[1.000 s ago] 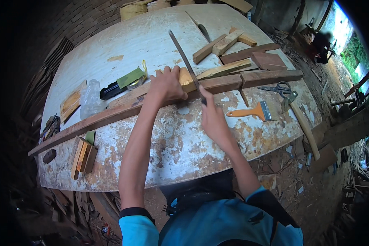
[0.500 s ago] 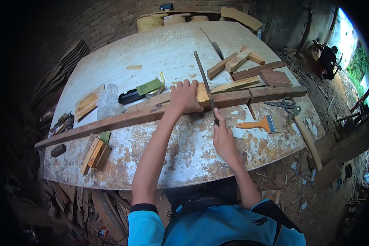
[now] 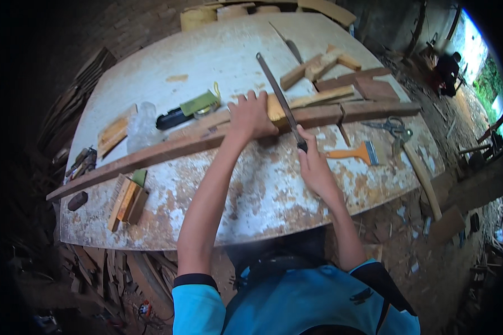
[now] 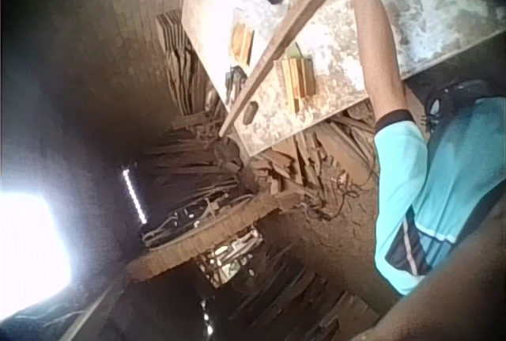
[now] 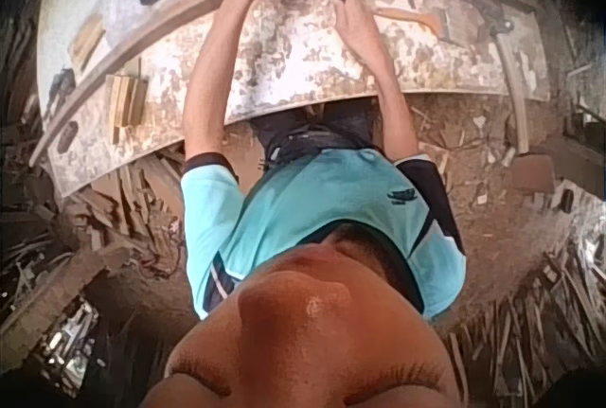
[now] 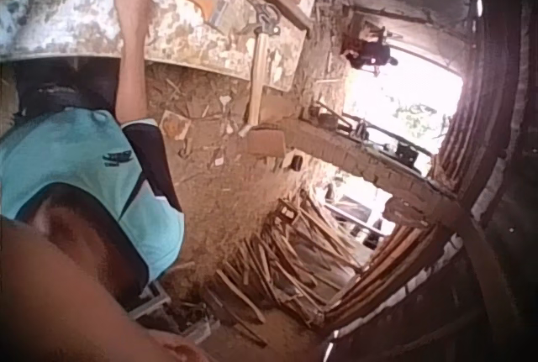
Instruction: Measure and assemble wooden pieces using a tape measure, hammer, and file.
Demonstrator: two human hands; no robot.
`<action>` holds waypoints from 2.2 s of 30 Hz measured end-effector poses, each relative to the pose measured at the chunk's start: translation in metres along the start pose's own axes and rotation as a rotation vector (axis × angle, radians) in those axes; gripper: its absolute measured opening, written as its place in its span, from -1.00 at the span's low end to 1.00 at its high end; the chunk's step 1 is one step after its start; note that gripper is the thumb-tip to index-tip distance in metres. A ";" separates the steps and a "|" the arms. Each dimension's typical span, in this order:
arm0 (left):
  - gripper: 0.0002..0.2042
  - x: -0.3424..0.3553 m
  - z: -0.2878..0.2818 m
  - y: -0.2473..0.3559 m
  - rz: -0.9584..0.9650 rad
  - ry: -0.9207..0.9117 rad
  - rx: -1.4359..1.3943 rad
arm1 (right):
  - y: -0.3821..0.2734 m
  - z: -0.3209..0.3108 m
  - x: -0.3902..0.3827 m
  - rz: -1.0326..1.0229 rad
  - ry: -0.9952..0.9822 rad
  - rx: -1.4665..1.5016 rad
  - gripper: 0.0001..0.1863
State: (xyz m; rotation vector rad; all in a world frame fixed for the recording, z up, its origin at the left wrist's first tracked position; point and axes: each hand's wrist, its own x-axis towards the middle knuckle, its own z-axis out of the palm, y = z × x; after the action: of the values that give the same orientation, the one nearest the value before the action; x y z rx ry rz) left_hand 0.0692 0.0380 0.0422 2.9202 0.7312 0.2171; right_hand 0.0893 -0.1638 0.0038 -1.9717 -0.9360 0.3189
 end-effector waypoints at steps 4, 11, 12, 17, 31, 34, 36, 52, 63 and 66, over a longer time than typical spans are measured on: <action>-0.12 0.000 0.002 0.004 -0.055 0.020 0.022 | 0.006 0.008 -0.045 0.003 0.041 -0.133 -0.52; 0.26 -0.018 -0.011 -0.029 -0.044 0.184 -0.156 | 0.014 -0.012 -0.085 -0.038 0.120 0.068 -0.50; 0.29 -0.026 -0.012 -0.044 -0.006 0.223 -0.151 | 0.015 -0.013 -0.084 -0.080 0.118 0.067 -0.50; 0.03 -0.038 0.009 -0.082 0.010 -0.015 -0.670 | 0.007 0.002 -0.053 0.025 -0.073 -0.072 -0.50; -0.10 -0.041 0.024 -0.070 0.063 0.314 -0.461 | -0.029 0.054 0.036 -0.211 0.086 0.043 -0.48; 0.01 -0.041 0.027 -0.064 0.065 0.321 -0.472 | -0.023 0.055 0.036 -0.212 0.102 0.073 -0.48; -0.01 -0.041 0.027 -0.060 0.093 0.363 -0.454 | -0.021 0.055 0.037 -0.240 0.137 0.083 -0.49; -0.10 -0.038 0.035 -0.060 0.022 0.348 -0.548 | -0.003 0.057 0.024 -0.262 0.096 0.027 -0.46; -0.20 -0.033 0.038 -0.068 -0.007 0.430 -0.600 | -0.044 0.029 0.023 -0.307 -0.030 -0.054 -0.48; -0.20 -0.034 0.039 -0.070 -0.006 0.477 -0.564 | -0.029 0.038 0.002 -0.228 -0.039 -0.078 -0.47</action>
State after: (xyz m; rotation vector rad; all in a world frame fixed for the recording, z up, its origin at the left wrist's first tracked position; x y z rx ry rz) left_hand 0.0143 0.0802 -0.0103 2.3376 0.6017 0.9670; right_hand 0.0556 -0.1298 0.0060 -1.9109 -1.2022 0.1943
